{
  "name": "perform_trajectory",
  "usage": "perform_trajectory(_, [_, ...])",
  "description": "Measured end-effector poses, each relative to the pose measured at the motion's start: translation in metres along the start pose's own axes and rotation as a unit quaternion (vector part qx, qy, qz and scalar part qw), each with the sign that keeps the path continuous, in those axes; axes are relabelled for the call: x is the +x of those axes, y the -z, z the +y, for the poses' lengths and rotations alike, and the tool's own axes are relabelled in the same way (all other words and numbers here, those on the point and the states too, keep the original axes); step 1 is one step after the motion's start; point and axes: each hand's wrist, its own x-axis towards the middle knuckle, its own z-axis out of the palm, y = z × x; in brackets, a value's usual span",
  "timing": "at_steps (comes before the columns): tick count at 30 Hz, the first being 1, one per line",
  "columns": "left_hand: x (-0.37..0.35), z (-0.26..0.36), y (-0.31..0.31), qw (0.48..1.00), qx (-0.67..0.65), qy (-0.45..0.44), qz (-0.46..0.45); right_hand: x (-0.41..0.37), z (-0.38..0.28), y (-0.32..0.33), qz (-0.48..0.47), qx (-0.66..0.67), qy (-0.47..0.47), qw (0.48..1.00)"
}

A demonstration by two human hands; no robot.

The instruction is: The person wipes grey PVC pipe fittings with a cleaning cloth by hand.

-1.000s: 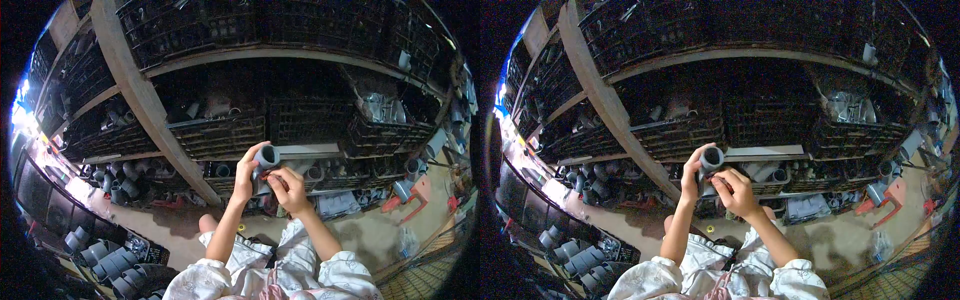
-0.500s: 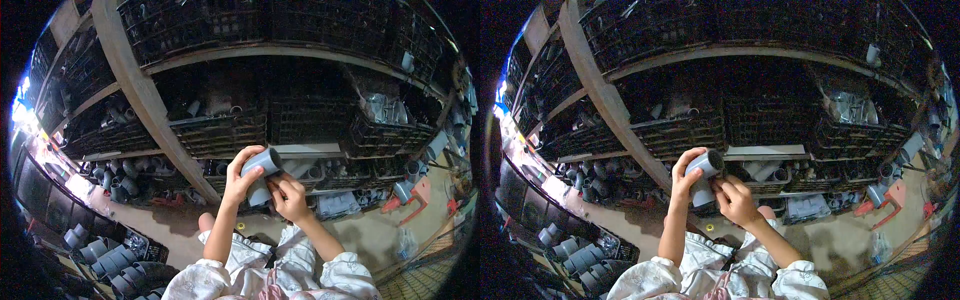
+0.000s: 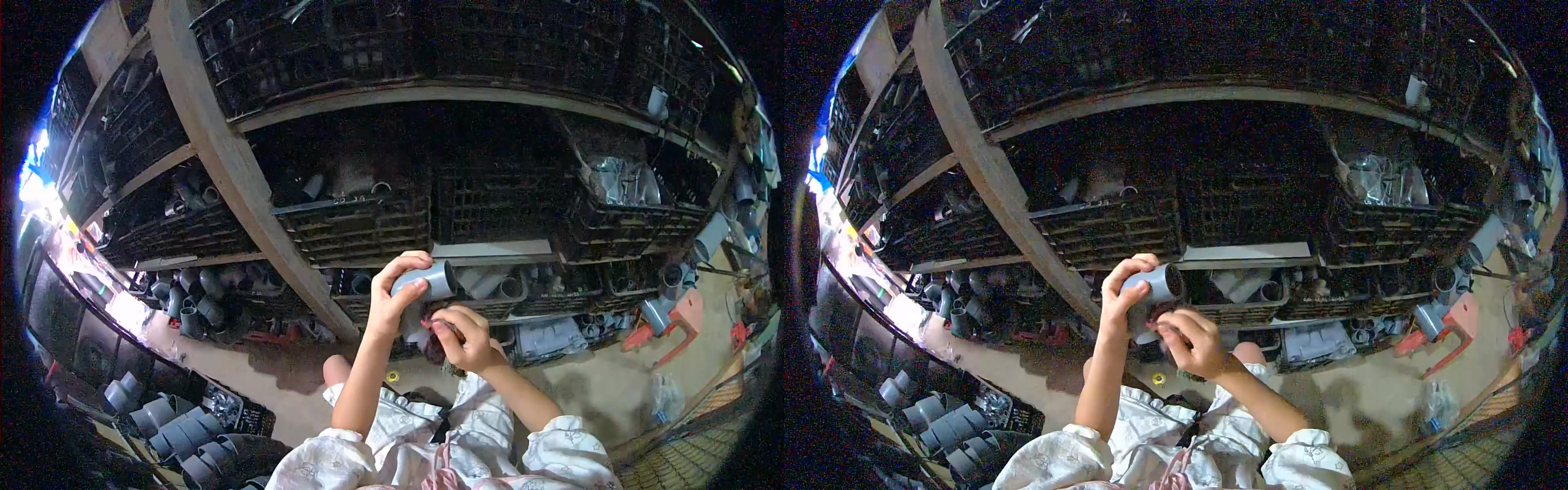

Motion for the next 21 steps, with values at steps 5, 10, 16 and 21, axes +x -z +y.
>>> perform_trajectory(5, [-0.001, -0.011, -0.001, 0.997, -0.063, 0.011, 0.048, 0.004, -0.009, -0.004, 0.022, -0.003, -0.026, 0.999])
perform_trajectory(10, [-0.002, -0.017, 0.005, 0.997, -0.055, -0.005, 0.048, -0.007, -0.002, -0.005, -0.023, -0.031, 0.046, 0.998])
perform_trajectory(16, [-0.005, -0.026, 0.005, 0.981, -0.137, 0.065, 0.119, -0.014, 0.027, 0.004, -0.055, -0.113, 0.174, 0.977])
perform_trajectory(21, [-0.003, -0.033, 0.007, 0.984, -0.127, 0.058, 0.108, -0.014, 0.027, -0.003, -0.035, -0.097, 0.201, 0.974])
